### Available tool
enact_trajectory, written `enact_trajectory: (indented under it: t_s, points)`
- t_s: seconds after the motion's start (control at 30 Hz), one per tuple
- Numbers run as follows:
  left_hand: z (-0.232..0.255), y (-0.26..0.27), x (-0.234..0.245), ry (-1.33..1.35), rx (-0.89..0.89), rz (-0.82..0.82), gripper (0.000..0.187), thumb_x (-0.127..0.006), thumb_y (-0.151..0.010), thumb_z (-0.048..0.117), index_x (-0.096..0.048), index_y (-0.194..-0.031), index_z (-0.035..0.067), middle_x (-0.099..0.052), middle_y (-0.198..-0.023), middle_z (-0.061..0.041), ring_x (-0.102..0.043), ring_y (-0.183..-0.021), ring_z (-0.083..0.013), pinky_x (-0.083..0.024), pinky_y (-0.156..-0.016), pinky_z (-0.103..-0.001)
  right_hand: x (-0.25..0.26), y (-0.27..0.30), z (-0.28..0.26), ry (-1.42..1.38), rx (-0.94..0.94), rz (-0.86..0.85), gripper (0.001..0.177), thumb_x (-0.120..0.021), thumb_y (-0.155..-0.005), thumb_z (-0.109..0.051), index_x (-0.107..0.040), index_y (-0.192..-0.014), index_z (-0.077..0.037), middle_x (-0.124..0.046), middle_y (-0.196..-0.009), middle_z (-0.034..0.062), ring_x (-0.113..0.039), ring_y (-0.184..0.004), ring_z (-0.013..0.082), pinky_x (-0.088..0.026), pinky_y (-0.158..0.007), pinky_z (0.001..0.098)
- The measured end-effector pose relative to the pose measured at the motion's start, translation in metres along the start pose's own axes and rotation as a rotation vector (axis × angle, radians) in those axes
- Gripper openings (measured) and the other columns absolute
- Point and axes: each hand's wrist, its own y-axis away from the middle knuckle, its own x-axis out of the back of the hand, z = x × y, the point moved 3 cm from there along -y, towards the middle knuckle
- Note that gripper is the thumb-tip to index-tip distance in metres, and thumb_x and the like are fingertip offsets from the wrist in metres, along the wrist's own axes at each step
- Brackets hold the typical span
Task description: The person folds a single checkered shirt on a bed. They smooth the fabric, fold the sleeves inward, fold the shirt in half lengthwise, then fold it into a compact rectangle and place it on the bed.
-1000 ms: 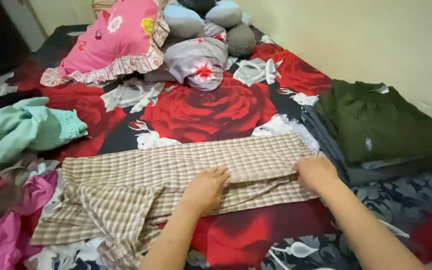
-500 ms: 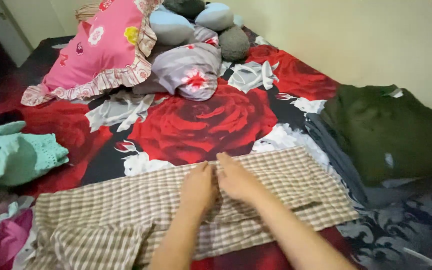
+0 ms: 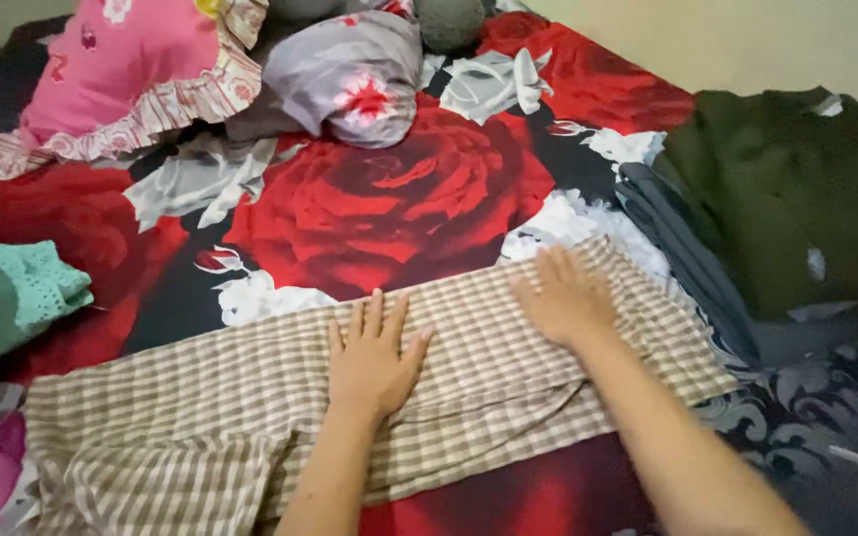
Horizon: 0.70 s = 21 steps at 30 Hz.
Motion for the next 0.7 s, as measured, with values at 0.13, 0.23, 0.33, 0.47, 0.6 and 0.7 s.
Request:
enact_trajectory:
  t_s: [0.13,0.23,0.33,0.47,0.6,0.7]
  points:
    - [-0.004,0.012,0.003,0.0,0.017,0.044,0.075,-0.037,-0.096,0.065,-0.027,-0.16,0.026,-0.018,-0.167,-0.01,-0.014,-0.154,-0.0321,-0.006,-0.121,-0.057,0.001,0.004,0.047,-0.049,-0.034,0.047,0.081,-0.031,-0.097,-0.065,-0.021,-0.163,-0.018,-0.016,-0.171,0.0071,-0.012,-0.159,0.0265,-0.008,-0.126,0.0542]
    - [-0.004,0.015,0.007,-0.037,0.021,0.065,0.076,-0.037,-0.097,0.065,-0.026,-0.161,0.025,-0.019,-0.168,-0.011,-0.015,-0.155,-0.0321,-0.007,-0.122,-0.057,0.005,0.009,0.065,-0.052,-0.108,0.138,0.083,-0.03,-0.097,-0.063,-0.015,-0.163,-0.015,-0.01,-0.171,0.0058,-0.011,-0.156,0.0282,-0.006,-0.124,0.0545]
    - [-0.013,0.02,0.009,-0.02,0.039,0.038,0.079,-0.039,-0.095,0.066,-0.024,-0.16,0.023,-0.018,-0.168,-0.011,-0.014,-0.154,-0.031,-0.007,-0.121,-0.058,0.004,0.013,0.056,0.074,-0.143,0.013,0.081,-0.031,-0.1,-0.061,-0.015,-0.164,-0.015,-0.01,-0.172,0.0066,-0.01,-0.158,0.0256,-0.006,-0.125,0.0552]
    - [-0.025,0.035,0.03,-0.038,-0.031,-0.104,0.078,-0.038,-0.096,0.067,-0.026,-0.16,0.026,-0.02,-0.168,-0.01,-0.016,-0.155,-0.0297,-0.01,-0.124,-0.055,0.002,0.022,-0.006,-0.048,0.014,0.27,0.071,-0.041,-0.099,-0.04,-0.024,-0.16,-0.007,-0.022,-0.166,0.0157,-0.022,-0.153,0.0322,-0.014,-0.12,0.0572]
    - [-0.072,0.062,0.047,-0.107,-0.032,-0.073,0.072,-0.035,-0.099,0.06,-0.028,-0.16,0.024,-0.021,-0.168,-0.01,-0.017,-0.155,-0.0292,-0.008,-0.123,-0.059,0.006,0.065,-0.123,0.029,0.296,0.316,0.066,-0.047,-0.097,-0.037,-0.039,-0.151,0.0,-0.034,-0.161,0.0186,-0.031,-0.148,0.0327,-0.021,-0.117,0.0573]
    - [-0.116,0.092,0.08,-0.146,0.125,-0.001,0.071,-0.036,-0.097,0.06,-0.027,-0.158,0.026,-0.019,-0.167,-0.008,-0.017,-0.153,-0.0277,-0.005,-0.12,-0.062,-0.015,0.098,-0.186,-0.01,0.443,0.318,0.066,-0.047,-0.097,-0.04,-0.041,-0.15,-0.002,-0.033,-0.163,0.0182,-0.03,-0.15,0.0313,-0.022,-0.119,0.0547]
